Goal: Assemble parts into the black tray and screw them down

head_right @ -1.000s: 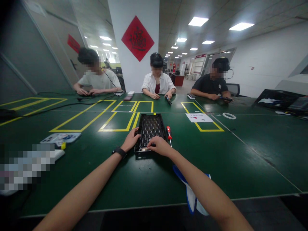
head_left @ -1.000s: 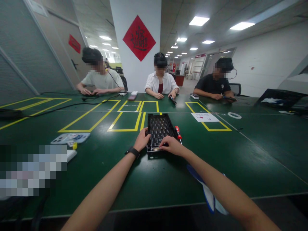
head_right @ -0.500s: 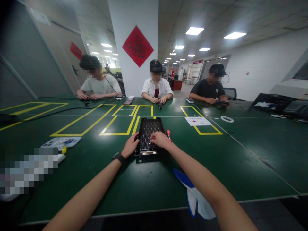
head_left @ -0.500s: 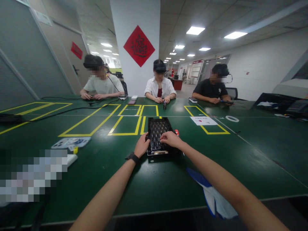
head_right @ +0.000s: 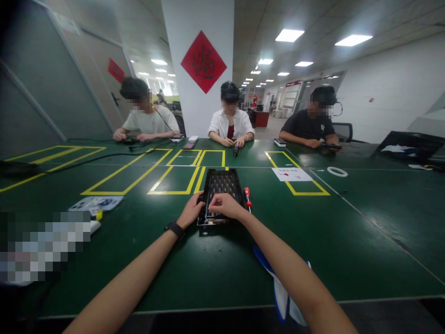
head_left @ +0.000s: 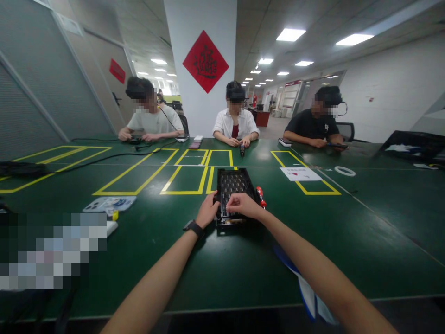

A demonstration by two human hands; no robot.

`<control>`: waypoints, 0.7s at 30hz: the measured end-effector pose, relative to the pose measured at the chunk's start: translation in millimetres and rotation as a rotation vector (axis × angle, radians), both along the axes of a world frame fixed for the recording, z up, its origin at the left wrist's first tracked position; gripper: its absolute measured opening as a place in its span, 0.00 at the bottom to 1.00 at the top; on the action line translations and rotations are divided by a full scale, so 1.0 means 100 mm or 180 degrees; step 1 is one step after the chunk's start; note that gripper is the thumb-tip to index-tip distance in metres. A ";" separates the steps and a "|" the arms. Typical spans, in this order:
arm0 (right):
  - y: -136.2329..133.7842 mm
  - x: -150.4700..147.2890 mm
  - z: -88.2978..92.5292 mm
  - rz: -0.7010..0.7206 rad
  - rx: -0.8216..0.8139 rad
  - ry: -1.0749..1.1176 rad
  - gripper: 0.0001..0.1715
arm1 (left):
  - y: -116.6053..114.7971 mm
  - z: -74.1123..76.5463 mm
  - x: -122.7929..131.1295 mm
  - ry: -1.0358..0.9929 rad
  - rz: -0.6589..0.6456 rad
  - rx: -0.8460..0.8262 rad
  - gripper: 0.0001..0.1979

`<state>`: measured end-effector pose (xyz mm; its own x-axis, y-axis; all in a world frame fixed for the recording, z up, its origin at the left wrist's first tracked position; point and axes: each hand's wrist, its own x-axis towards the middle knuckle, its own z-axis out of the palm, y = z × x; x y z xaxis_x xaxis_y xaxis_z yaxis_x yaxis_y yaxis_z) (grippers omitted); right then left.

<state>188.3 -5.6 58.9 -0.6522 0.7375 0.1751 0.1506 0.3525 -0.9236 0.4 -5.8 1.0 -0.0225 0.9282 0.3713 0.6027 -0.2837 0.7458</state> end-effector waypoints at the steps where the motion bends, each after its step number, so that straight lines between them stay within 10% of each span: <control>1: -0.01 0.00 0.00 0.0057 -0.0119 0.0032 0.15 | 0.00 0.00 0.00 -0.0007 -0.0004 -0.0005 0.25; 21: 0.10 0.09 -0.15 -0.0474 0.0731 -0.0295 0.12 | 0.02 -0.01 -0.03 0.0171 -0.0129 0.0008 0.26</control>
<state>197.6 4.7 43.8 -0.5607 0.7743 0.2934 0.2966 0.5186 -0.8019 -2.5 -3.4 0.1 0.0352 0.9270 0.3734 0.6299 -0.3106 0.7119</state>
